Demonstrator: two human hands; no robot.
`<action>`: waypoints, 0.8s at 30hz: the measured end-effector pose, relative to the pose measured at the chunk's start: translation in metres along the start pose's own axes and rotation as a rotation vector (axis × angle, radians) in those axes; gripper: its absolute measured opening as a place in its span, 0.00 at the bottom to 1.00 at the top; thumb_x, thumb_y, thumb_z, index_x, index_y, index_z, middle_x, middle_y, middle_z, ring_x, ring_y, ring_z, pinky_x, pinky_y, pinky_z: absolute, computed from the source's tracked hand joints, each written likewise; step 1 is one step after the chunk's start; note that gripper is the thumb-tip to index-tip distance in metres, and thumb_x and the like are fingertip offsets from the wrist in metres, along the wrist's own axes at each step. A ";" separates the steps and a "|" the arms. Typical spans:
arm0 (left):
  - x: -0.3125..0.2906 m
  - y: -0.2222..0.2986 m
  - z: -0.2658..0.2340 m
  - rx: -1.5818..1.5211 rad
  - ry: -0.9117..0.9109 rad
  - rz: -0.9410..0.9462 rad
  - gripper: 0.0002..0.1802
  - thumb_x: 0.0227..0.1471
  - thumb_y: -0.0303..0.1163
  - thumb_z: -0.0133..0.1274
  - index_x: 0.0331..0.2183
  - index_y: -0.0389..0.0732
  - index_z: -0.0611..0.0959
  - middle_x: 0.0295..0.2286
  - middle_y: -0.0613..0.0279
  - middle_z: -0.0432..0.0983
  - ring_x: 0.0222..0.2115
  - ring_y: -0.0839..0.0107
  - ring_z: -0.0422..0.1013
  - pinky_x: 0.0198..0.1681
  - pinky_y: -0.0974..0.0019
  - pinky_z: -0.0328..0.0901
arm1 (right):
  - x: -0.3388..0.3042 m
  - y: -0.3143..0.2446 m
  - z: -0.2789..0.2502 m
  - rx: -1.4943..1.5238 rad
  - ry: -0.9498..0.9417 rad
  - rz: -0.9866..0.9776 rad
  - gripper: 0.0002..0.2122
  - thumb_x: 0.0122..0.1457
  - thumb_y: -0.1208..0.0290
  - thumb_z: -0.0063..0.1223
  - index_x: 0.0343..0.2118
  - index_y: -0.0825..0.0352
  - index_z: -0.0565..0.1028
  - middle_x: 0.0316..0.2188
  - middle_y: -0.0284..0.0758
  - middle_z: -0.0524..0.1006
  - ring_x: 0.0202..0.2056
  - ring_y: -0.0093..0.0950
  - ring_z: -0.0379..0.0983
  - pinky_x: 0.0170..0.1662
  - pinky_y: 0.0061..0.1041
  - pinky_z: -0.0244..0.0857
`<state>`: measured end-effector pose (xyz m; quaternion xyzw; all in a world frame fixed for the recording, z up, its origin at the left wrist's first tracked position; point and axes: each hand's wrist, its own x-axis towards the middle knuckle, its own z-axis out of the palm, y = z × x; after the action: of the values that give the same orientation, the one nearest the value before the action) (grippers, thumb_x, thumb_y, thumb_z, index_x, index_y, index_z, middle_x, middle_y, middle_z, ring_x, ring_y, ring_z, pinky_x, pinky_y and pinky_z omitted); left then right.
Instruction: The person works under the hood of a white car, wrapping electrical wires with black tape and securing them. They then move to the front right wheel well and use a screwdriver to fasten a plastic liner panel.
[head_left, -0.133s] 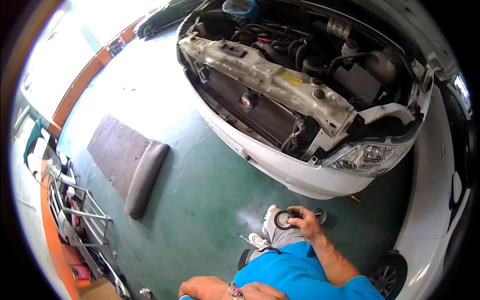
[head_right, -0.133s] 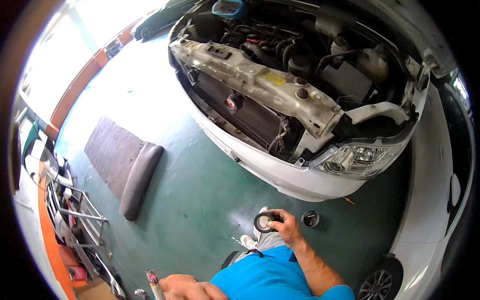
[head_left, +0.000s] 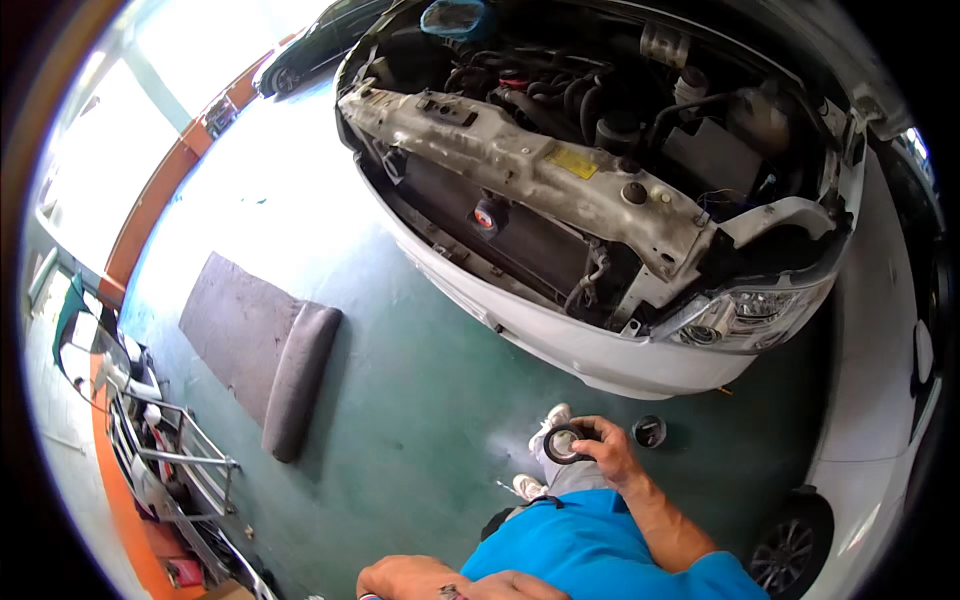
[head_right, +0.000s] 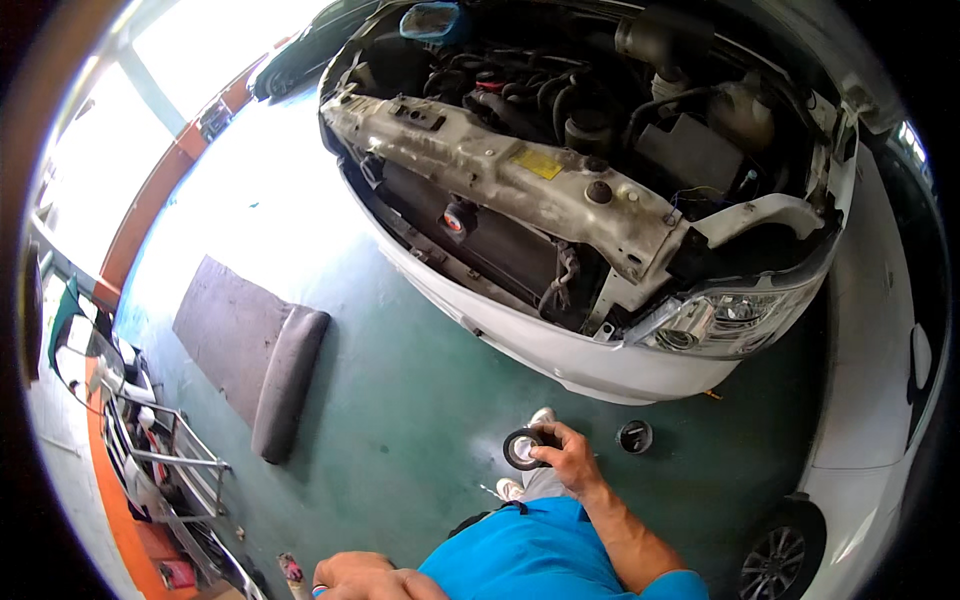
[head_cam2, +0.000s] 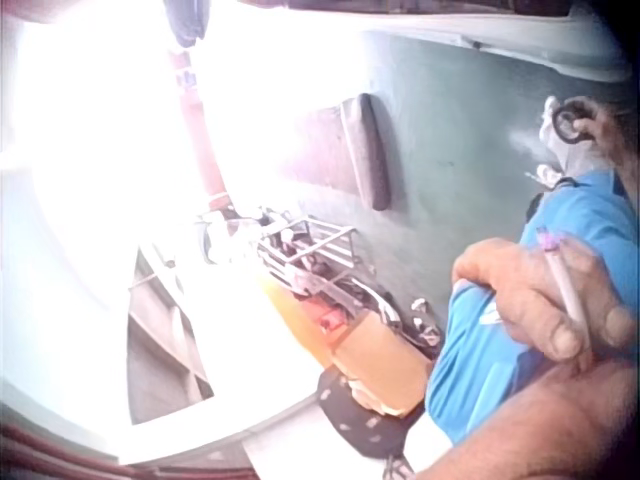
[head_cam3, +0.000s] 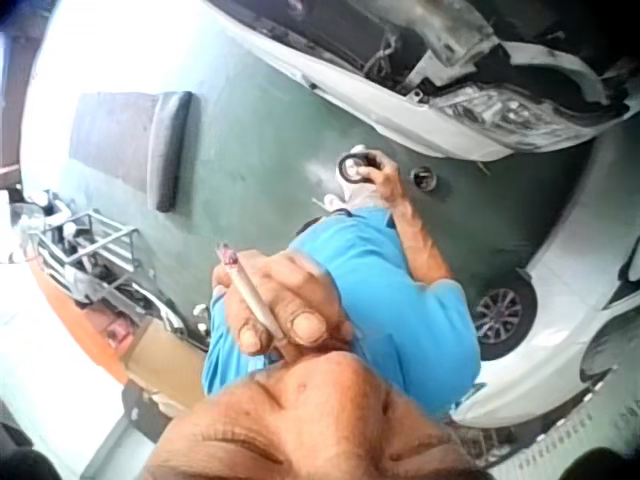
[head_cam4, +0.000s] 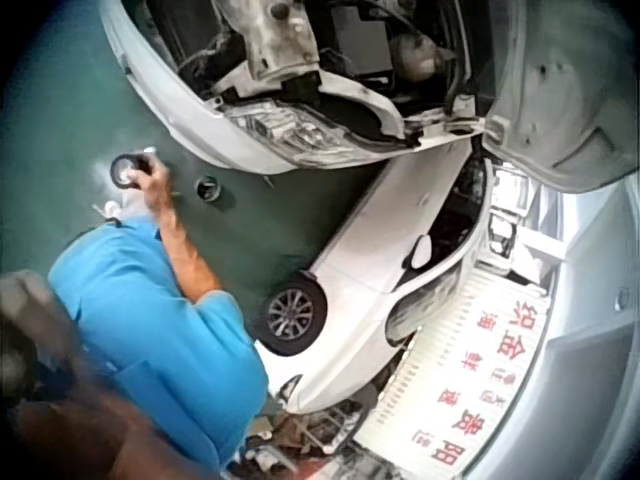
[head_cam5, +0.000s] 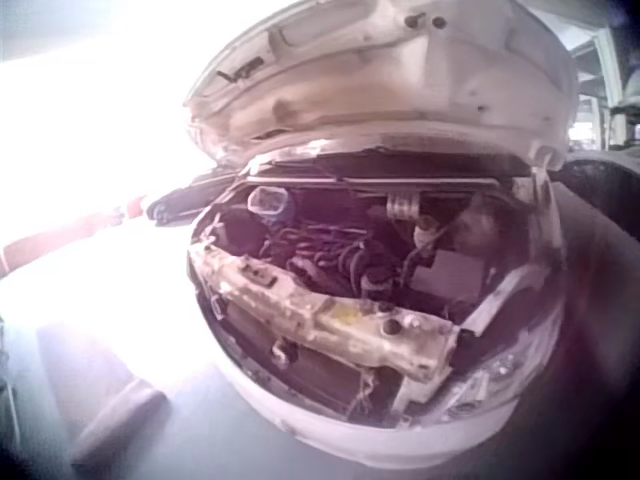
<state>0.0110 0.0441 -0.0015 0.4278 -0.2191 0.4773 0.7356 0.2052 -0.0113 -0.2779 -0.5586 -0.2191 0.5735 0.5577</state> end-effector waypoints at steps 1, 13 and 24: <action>0.008 -0.004 -0.009 0.125 0.037 0.003 0.19 0.64 0.39 0.48 0.54 0.46 0.78 0.38 0.31 0.78 0.25 0.44 0.77 0.23 0.49 0.73 | 0.018 -0.001 0.002 -0.006 -0.008 -0.025 0.18 0.53 0.79 0.59 0.48 0.72 0.76 0.41 0.37 0.79 0.44 0.25 0.75 0.50 0.25 0.69; 0.030 -0.073 -0.233 1.019 0.213 -0.790 0.33 0.51 0.24 0.64 0.58 0.37 0.72 0.51 0.52 0.74 0.47 0.64 0.73 0.49 0.59 0.70 | 0.109 -0.171 0.030 -0.012 -0.166 -0.288 0.21 0.55 0.78 0.58 0.54 0.67 0.73 0.40 0.39 0.79 0.44 0.26 0.77 0.50 0.26 0.71; 0.058 -0.116 -0.291 -0.035 0.608 -0.750 0.20 0.59 0.31 0.57 0.52 0.35 0.75 0.45 0.51 0.77 0.45 0.62 0.76 0.51 0.54 0.71 | 0.143 -0.204 0.014 -0.068 -0.126 -0.526 0.32 0.48 0.74 0.65 0.59 0.68 0.69 0.50 0.41 0.76 0.53 0.32 0.73 0.57 0.34 0.66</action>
<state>0.1153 0.2972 -0.1642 0.3059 0.1676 0.2787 0.8948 0.3084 0.1782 -0.1528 -0.4643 -0.4100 0.4348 0.6537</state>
